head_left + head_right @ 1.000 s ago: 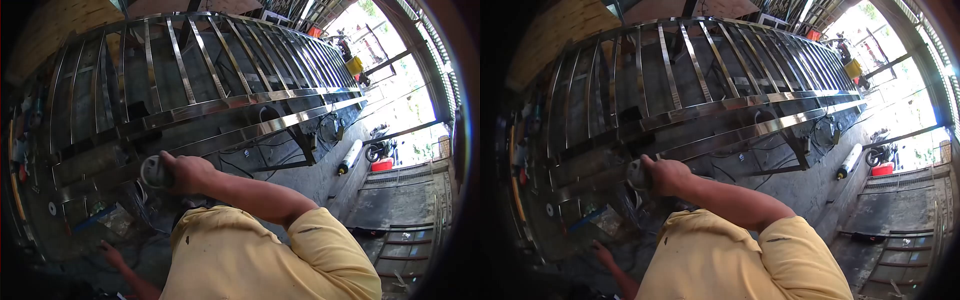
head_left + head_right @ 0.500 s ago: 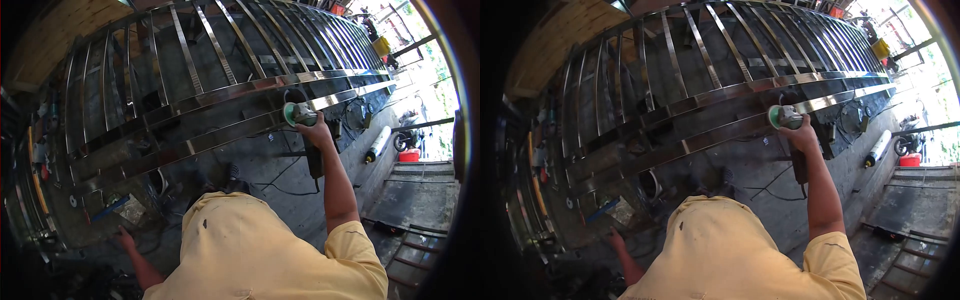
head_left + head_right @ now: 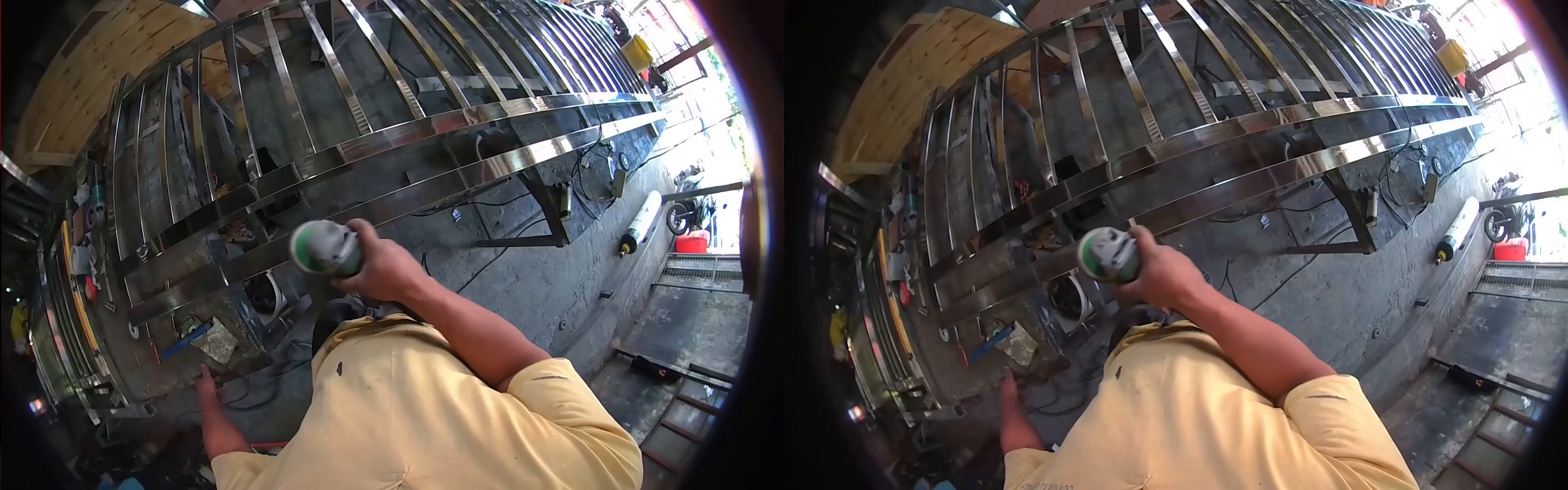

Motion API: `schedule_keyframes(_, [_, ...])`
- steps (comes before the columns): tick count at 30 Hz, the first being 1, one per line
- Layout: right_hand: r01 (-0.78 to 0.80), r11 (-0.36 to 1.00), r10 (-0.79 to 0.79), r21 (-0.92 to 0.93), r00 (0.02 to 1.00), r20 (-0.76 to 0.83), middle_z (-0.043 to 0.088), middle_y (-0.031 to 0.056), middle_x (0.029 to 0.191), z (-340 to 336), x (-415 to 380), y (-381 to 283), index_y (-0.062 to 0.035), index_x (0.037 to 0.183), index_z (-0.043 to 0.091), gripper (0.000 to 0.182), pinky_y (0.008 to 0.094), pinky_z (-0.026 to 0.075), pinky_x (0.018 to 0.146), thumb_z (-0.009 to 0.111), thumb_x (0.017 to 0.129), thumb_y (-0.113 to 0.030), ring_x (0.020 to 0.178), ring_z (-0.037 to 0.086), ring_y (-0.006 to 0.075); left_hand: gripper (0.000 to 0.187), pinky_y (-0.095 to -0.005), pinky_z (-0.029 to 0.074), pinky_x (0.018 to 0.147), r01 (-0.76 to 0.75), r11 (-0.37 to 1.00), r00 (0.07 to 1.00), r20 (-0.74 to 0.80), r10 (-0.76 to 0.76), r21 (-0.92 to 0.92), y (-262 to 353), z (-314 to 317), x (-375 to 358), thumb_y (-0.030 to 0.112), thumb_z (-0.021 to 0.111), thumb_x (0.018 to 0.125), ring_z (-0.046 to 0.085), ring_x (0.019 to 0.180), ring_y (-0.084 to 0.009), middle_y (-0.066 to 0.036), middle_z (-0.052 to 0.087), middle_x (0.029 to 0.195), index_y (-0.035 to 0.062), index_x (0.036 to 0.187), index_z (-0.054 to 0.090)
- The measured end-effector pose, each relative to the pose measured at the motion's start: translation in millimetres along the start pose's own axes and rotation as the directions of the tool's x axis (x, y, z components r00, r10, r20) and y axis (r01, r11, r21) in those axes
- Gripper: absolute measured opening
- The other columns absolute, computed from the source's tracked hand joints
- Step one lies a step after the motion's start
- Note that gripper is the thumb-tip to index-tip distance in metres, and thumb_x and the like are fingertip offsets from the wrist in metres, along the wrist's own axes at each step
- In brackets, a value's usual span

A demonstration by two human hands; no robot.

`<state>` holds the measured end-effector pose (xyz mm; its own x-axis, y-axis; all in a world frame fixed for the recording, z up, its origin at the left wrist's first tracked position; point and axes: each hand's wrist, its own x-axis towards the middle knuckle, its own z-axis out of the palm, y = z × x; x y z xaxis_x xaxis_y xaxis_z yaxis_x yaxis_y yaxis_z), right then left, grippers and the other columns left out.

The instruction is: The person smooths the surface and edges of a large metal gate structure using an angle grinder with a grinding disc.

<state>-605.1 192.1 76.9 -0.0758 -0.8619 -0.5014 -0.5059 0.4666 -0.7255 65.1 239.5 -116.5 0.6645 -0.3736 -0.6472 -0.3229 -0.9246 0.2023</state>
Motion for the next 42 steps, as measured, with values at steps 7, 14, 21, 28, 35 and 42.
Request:
schedule_keyframes(7, [-0.249,0.968,0.211,-0.026,0.867,-0.451,0.068,0.0262,0.122,-106,-20,96,-0.0027,0.151,0.034,0.107,0.0436,0.055,0.094,0.093,0.073,-0.044,0.11,0.07,0.0362,0.082,-0.0557,0.057,0.07,0.054,0.979,0.999,-0.011,-0.053,0.194,18,-7,-34,0.066,0.05,0.101,0.07,0.092,-0.0378,-0.021,0.063,0.133,0.0022,0.153,0.041])
schedule_keyframes(14, [-0.338,0.936,0.314,0.099,0.675,-0.668,0.068,0.0253,0.12,-187,-26,164,0.0059,0.148,0.037,0.101,0.0413,0.055,0.091,0.09,0.077,-0.042,0.106,0.069,0.0307,0.08,-0.0527,0.057,0.082,-0.114,0.952,0.991,-0.036,0.13,0.284,19,-7,-32,0.064,0.051,0.101,0.069,0.1,-0.042,-0.027,0.066,0.128,-0.0038,0.143,0.054])
schedule_keyframes(21, [-0.162,0.987,0.135,-0.018,0.872,-0.47,0.065,0.0304,0.126,-37,-6,41,0.0011,0.153,0.032,0.112,0.0423,0.052,0.1,0.091,0.073,-0.05,0.117,0.067,0.0385,0.082,-0.057,0.046,0.105,-0.212,0.777,0.973,0.05,0.227,0.593,27,-15,-26,0.065,0.046,0.102,0.058,0.125,-0.0492,-0.034,0.061,0.135,-0.0088,0.133,0.063])
schedule_keyframes(28, [-0.065,0.996,0.034,-0.057,0.9,-0.435,0.067,0.0316,0.122,43,-11,-11,0.0015,0.148,0.037,0.107,0.0431,0.052,0.101,0.092,0.071,-0.049,0.117,0.067,0.0421,0.08,-0.0578,0.049,0.102,-0.347,0.695,0.933,0.155,0.325,0.63,36,-34,-81,0.061,0.054,0.1,0.059,0.124,-0.0486,-0.033,0.061,0.134,-0.0105,0.136,0.058])
schedule_keyframes(35, [-0.367,0.928,0.323,0.055,0.723,-0.611,0.066,0.0311,0.128,-59,-18,40,0.0096,0.153,0.031,0.118,0.0411,0.052,0.103,0.092,0.069,-0.048,0.122,0.066,0.039,0.081,-0.0561,0.049,0.102,-0.388,0.735,0.909,0.101,0.404,0.556,18,-35,-72,0.061,0.059,0.097,0.059,0.123,-0.0496,-0.033,0.061,0.134,-0.0116,0.134,0.058])
schedule_keyframes(42, [-0.185,0.982,0.174,0.04,0.804,-0.569,0.069,0.0289,0.12,-10,-7,20,0.0035,0.145,0.037,0.107,0.0426,0.055,0.095,0.094,0.07,-0.046,0.113,0.069,0.0391,0.083,-0.0532,0.047,0.106,-0.363,0.733,0.922,0.104,0.374,0.576,12,-24,-54,0.059,0.06,0.098,0.057,0.129,-0.049,-0.034,0.059,0.138,-0.0134,0.139,0.052])
